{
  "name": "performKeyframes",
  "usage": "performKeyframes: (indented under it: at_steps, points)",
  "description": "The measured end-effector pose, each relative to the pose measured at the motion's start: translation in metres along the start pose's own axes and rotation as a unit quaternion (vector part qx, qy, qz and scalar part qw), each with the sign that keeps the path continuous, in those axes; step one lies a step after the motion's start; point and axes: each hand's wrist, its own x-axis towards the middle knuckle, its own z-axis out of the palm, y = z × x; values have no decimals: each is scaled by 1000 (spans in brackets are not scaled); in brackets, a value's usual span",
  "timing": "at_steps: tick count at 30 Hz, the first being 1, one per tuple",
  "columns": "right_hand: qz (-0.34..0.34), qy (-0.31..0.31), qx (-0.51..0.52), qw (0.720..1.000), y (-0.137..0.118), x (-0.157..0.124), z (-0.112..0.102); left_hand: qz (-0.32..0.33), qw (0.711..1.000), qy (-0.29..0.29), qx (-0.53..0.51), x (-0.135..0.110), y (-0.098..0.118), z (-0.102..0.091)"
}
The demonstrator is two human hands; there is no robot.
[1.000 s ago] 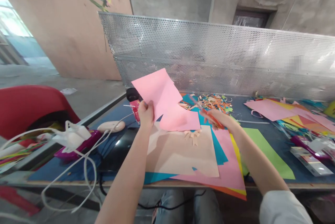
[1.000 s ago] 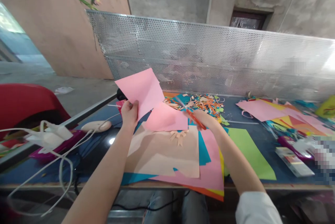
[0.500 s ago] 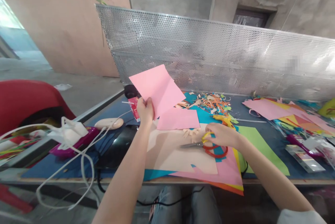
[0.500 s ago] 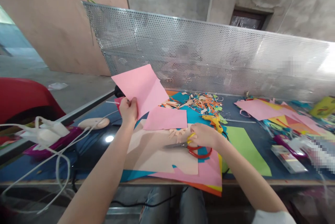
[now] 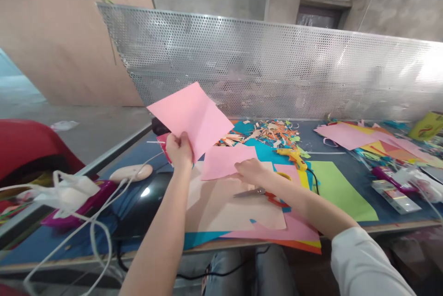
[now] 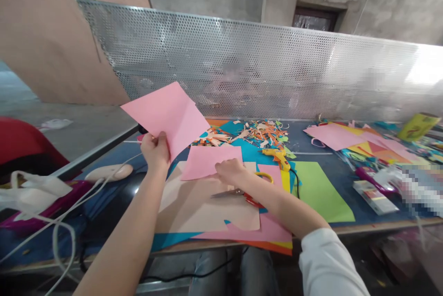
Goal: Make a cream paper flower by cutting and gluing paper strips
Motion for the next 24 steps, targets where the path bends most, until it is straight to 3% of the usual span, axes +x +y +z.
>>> performKeyframes:
  at_steps: [6,10,14,16,17,20,24]
  points:
    - [56,38,14,998,12,-2,-20,22,998,54,-18,1,6,-4]
    - [160,116,9,980,55,2,-54,35,996,76,-39,1,11,-6]
    - [267,206,-28,941,107,20,-90,35,997,59,-28,-5,16,-6]
    - [288,279,-55,914,123,38,-99,33,998,38,-22,-8,19,-6]
    - [284,285,-62,913,127,49,-99,33,999,29,-15,-10,21,-6]
    - [229,211,-77,947,126,87,-89,43,999,16,11,-12,24,-6]
    - [151,111,-58,981,111,121,-59,45,999,-3,2,-11,23,-6]
